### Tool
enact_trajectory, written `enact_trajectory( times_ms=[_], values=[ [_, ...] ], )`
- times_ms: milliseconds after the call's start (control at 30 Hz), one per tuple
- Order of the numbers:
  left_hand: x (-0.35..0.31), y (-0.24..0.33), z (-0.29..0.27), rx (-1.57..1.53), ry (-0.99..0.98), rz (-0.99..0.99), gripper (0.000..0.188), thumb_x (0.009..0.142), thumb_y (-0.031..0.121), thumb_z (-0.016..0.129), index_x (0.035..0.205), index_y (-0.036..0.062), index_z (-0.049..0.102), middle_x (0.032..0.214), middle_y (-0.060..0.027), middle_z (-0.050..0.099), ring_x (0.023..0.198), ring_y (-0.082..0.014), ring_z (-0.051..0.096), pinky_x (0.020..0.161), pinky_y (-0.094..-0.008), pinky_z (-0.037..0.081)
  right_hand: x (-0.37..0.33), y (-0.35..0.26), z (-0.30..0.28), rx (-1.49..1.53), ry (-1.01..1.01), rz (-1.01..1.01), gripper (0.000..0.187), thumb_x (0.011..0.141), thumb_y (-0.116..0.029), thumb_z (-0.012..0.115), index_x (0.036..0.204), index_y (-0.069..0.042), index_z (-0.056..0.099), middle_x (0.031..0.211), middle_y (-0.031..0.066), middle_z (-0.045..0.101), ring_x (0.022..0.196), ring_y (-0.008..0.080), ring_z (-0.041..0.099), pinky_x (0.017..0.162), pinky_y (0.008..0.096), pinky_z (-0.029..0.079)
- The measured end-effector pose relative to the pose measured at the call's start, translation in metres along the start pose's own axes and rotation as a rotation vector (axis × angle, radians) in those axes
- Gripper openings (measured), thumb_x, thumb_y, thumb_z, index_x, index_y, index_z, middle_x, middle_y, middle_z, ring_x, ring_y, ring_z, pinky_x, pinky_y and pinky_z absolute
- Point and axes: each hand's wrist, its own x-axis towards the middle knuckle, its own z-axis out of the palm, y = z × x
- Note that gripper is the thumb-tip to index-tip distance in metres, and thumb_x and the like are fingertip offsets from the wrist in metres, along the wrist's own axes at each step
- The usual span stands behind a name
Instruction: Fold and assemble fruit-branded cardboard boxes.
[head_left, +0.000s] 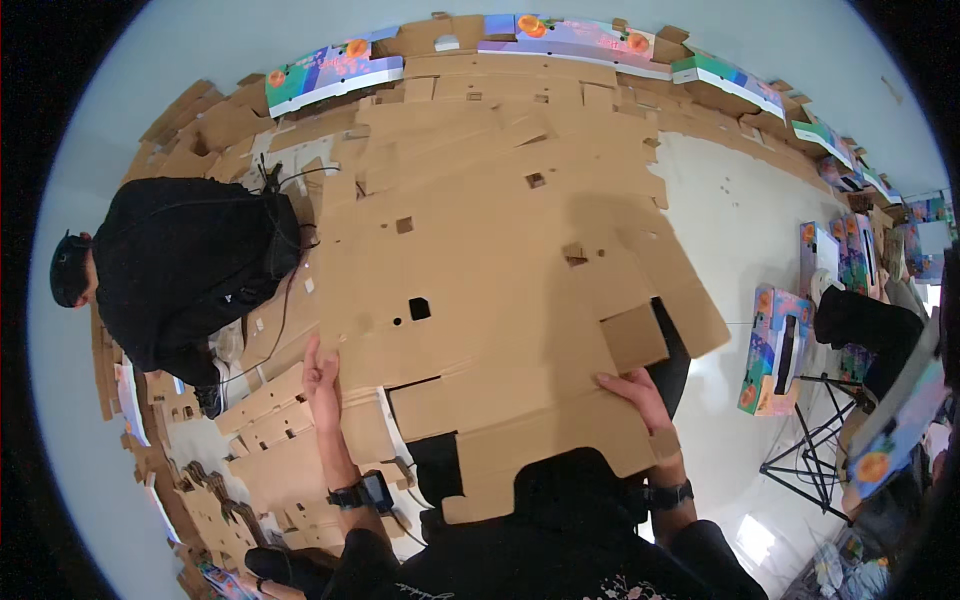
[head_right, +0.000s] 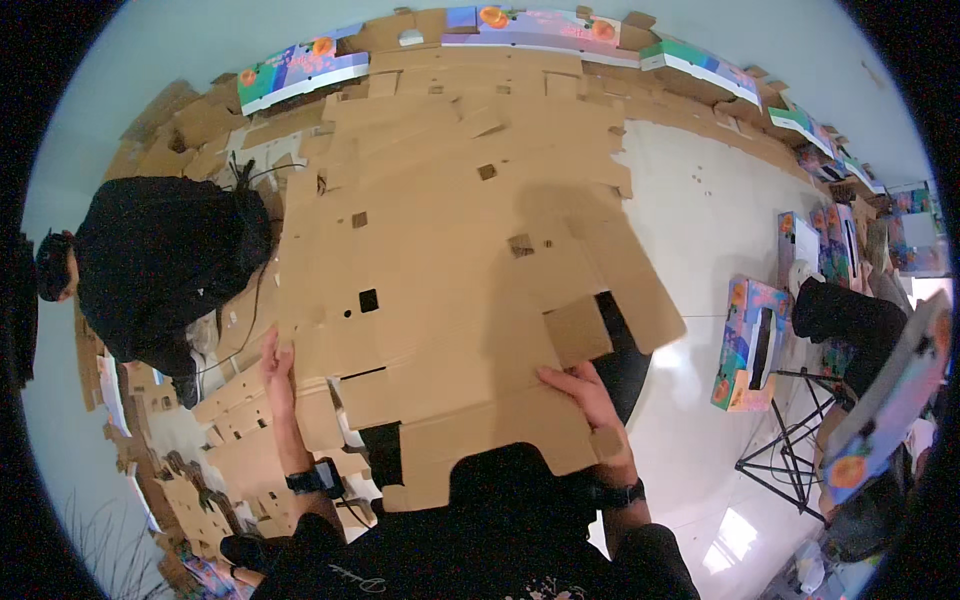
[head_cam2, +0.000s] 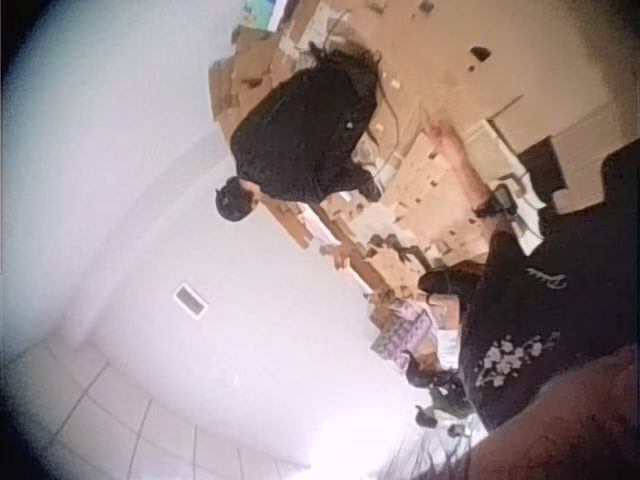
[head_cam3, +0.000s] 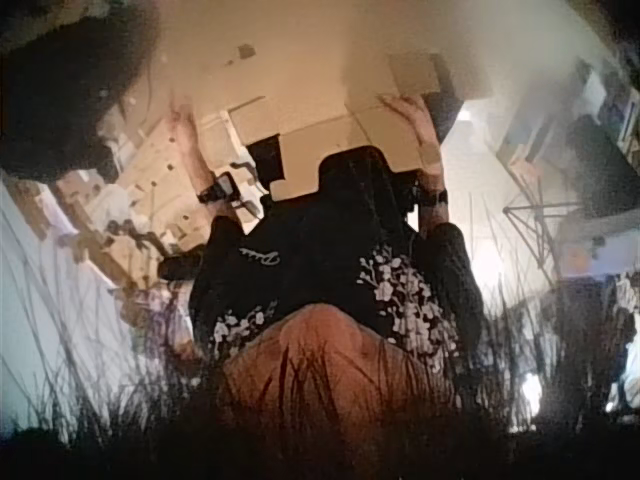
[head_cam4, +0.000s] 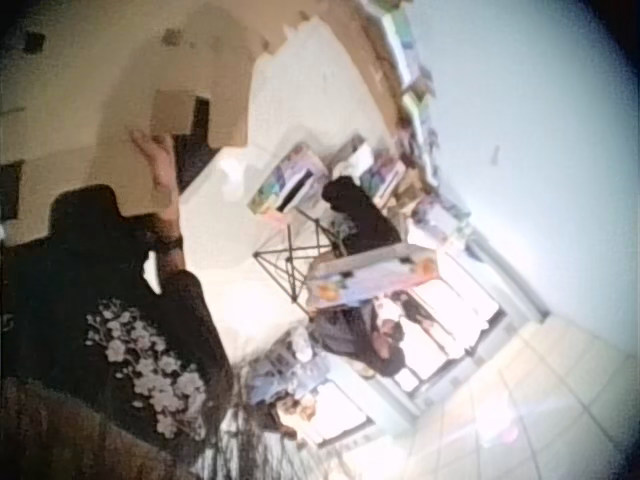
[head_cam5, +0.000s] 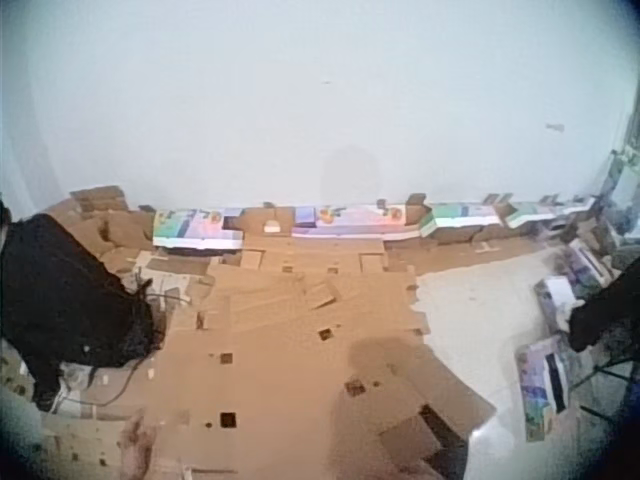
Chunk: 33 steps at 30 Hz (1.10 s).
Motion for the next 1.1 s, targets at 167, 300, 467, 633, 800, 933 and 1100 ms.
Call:
enact_trajectory(
  times_ms=[167,300,467,633,800,933,1100],
  values=[
    [0.03,-0.003,0.041,-0.056,-0.049,0.018,0.052,0.098,0.005,0.059,0.148,0.0002,0.043,0.136,-0.0138,0.058,0.118,-0.0177,0.059,0.103,-0.0296,0.045,-0.007,-0.004,-0.015,0.054,0.138,-0.085,0.048,0.091,-0.009,0.068,0.136,0.001,0.054,0.126,0.0115,0.065,0.112,0.0214,0.064,0.094,0.0348,0.052],
    [0.096,-0.012,0.061,-0.032,-0.05,-0.024,0.051,0.098,0.006,0.059,0.147,0.0014,0.046,0.136,-0.0142,0.059,0.119,-0.0179,0.059,0.104,-0.0301,0.045,0.033,-0.019,-0.017,0.121,0.092,-0.187,0.049,0.091,-0.013,0.07,0.135,0.001,0.054,0.122,0.0122,0.065,0.108,0.0212,0.065,0.093,0.0347,0.052],
    [0.157,-0.035,0.059,-0.095,-0.058,-0.031,0.051,0.098,0.01,0.061,0.146,0.0002,0.047,0.137,-0.0134,0.059,0.12,-0.018,0.058,0.105,-0.0298,0.044,0.107,-0.062,-0.002,-0.047,0.114,-0.124,0.043,0.09,-0.016,0.071,0.128,0.0,0.058,0.111,0.0115,0.067,0.096,0.0206,0.066,0.082,0.0341,0.054],
    [0.16,-0.057,0.052,-0.155,-0.069,-0.097,0.055,0.1,0.016,0.056,0.15,-0.0007,0.04,0.145,-0.0128,0.052,0.129,-0.0205,0.052,0.11,-0.0322,0.039,0.152,-0.106,0.022,-0.079,0.042,-0.173,0.033,0.089,-0.018,0.072,0.116,-0.002,0.064,0.101,0.0081,0.067,0.086,0.0185,0.067,0.074,0.0326,0.055],
    [0.094,-0.066,0.055,-0.239,0.133,-0.088,0.058,0.101,0.018,0.052,0.153,-0.001,0.035,0.147,-0.0136,0.049,0.131,-0.0228,0.05,0.111,-0.0342,0.038,0.151,-0.129,0.033,-0.122,0.011,-0.16,0.028,0.089,-0.017,0.071,0.113,-0.003,0.067,0.099,0.0062,0.068,0.086,0.0171,0.067,0.074,0.0304,0.054],
    [0.05,-0.072,0.045,-0.377,0.107,-0.098,0.059,0.101,0.02,0.054,0.152,-0.0018,0.035,0.147,-0.0141,0.049,0.131,-0.0227,0.05,0.111,-0.0341,0.038,0.149,-0.127,0.032,-0.166,-0.084,-0.126,0.035,0.09,-0.015,0.07,0.122,-0.002,0.065,0.104,0.0069,0.069,0.091,0.0165,0.067,0.078,0.0295,0.054],
    [0.034,-0.092,0.001,-0.254,0.207,-0.144,0.061,0.099,0.023,0.057,0.151,-0.0025,0.037,0.143,-0.0154,0.053,0.127,-0.0225,0.053,0.109,-0.0336,0.04,0.151,-0.091,0.025,-0.169,-0.19,-0.083,0.036,0.091,-0.013,0.069,0.125,-0.002,0.064,0.109,0.0073,0.07,0.095,0.017,0.067,0.082,0.0309,0.054]
  ],
)
